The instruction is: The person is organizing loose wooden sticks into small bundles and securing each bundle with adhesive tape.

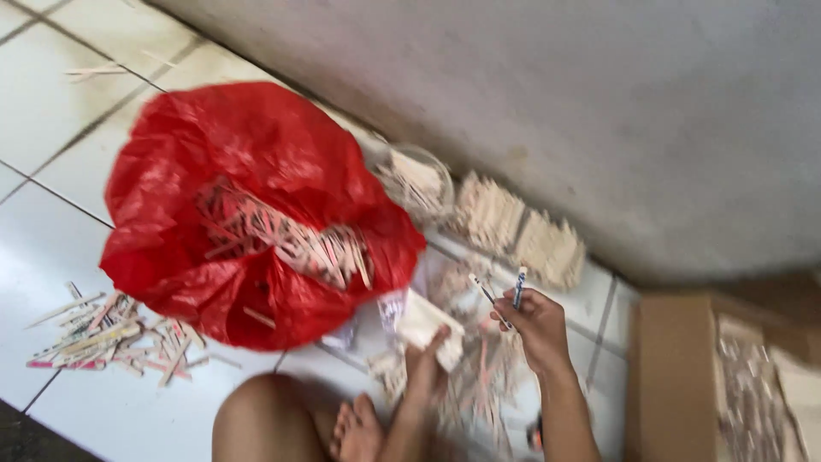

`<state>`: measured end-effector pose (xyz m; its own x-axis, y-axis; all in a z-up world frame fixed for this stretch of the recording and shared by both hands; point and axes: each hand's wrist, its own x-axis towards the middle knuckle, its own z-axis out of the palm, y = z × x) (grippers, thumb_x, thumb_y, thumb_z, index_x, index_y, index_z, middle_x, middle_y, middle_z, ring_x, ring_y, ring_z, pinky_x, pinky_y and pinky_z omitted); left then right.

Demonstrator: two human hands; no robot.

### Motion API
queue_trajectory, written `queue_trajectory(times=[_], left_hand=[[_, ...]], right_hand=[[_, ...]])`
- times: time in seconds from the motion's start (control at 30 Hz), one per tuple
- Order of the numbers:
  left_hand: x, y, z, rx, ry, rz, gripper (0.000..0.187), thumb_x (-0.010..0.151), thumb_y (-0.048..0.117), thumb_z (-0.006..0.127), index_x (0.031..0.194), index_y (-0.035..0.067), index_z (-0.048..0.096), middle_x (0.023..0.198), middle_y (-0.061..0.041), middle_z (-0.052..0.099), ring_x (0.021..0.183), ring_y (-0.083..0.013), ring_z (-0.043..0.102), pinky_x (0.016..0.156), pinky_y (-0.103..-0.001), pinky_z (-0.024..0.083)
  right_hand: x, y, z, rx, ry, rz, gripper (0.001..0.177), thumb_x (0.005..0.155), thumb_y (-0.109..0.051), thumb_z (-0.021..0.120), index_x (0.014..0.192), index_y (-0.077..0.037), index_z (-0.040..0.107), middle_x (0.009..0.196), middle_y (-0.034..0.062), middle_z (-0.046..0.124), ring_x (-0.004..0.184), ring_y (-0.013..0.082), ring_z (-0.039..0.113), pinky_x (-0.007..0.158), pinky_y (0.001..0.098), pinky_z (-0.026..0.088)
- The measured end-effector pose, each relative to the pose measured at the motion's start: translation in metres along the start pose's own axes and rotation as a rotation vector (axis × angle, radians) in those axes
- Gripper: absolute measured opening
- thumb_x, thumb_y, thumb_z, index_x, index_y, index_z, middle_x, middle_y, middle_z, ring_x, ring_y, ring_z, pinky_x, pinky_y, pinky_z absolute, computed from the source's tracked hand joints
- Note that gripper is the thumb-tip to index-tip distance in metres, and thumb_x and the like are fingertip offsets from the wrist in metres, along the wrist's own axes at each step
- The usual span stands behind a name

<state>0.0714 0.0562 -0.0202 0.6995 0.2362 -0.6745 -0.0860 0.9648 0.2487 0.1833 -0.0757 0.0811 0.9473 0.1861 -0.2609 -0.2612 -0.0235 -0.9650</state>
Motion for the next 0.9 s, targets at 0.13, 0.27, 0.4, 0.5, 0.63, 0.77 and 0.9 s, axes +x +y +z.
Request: queue_trajectory(times=[0.13,0.27,0.4,0.5,0.63,0.77,0.9], left_hand=[[-0.024,-0.003,-0.016,0.015,-0.160,-0.034,0.037,0.087,-0.004,0.069,0.123,-0.008,0.064,0.108,-0.016,0.071,0.088,-0.0227,0.067,0.078,-0.030,0.053],[-0.050,0.001,-0.013,0.104,-0.176,-0.056,0.046,0.086,-0.001,0.069,0.130,-0.005,0.059,0.115,-0.018,0.068,0.099,-0.0254,0.065,0.090,-0.034,0.051],[-0.082,-0.006,-0.018,0.100,-0.289,-0.023,0.039,0.088,-0.001,0.068,0.125,-0.004,0.060,0.110,-0.016,0.069,0.094,-0.0233,0.065,0.088,-0.033,0.052],[-0.098,-0.015,-0.019,0.159,-0.281,0.002,0.043,0.086,0.000,0.069,0.127,-0.008,0.057,0.105,-0.019,0.068,0.090,-0.0253,0.066,0.084,-0.033,0.053],[-0.101,-0.028,-0.031,0.173,-0.245,-0.062,0.042,0.086,0.004,0.071,0.126,-0.006,0.063,0.110,-0.015,0.069,0.096,-0.0224,0.065,0.087,-0.033,0.051],[-0.118,-0.028,-0.029,0.187,-0.262,0.001,0.041,0.086,0.001,0.071,0.125,-0.008,0.061,0.105,-0.017,0.070,0.088,-0.0226,0.067,0.082,-0.032,0.054],[-0.111,-0.030,-0.037,0.200,-0.343,-0.007,0.044,0.087,-0.001,0.070,0.128,-0.009,0.057,0.100,-0.018,0.069,0.078,-0.0228,0.067,0.067,-0.029,0.055]], right_hand=[[-0.093,0.059,-0.061,0.108,0.148,0.038,0.019,0.082,0.012,0.074,0.100,0.009,0.069,0.088,0.0188,0.073,0.074,0.0245,0.071,0.060,0.0286,0.051],[-0.158,0.081,-0.071,0.285,0.158,0.120,0.026,0.081,0.011,0.073,0.073,-0.004,0.054,0.096,0.0241,0.075,0.076,0.0255,0.069,0.054,0.0270,0.044],[-0.191,0.066,-0.051,0.380,0.187,0.091,0.035,0.083,0.013,0.070,0.071,-0.007,0.043,0.097,0.0312,0.074,0.077,0.0269,0.071,0.052,0.0256,0.046],[-0.203,0.056,-0.042,0.453,0.217,0.045,0.050,0.084,0.013,0.069,0.060,-0.013,0.033,0.096,0.0275,0.075,0.076,0.0235,0.068,0.053,0.0255,0.043],[-0.209,0.066,-0.050,0.510,0.259,-0.002,0.051,0.085,0.014,0.067,0.061,-0.014,0.032,0.098,0.0238,0.075,0.079,0.0225,0.068,0.056,0.0277,0.043],[-0.215,0.074,-0.052,0.557,0.266,0.012,0.047,0.084,0.012,0.068,0.062,-0.014,0.036,0.100,0.0248,0.076,0.080,0.0249,0.070,0.056,0.0266,0.045],[-0.221,0.063,-0.045,0.519,0.246,0.059,0.049,0.085,0.011,0.070,0.063,-0.014,0.034,0.098,0.0247,0.076,0.078,0.0245,0.071,0.053,0.0243,0.042]])
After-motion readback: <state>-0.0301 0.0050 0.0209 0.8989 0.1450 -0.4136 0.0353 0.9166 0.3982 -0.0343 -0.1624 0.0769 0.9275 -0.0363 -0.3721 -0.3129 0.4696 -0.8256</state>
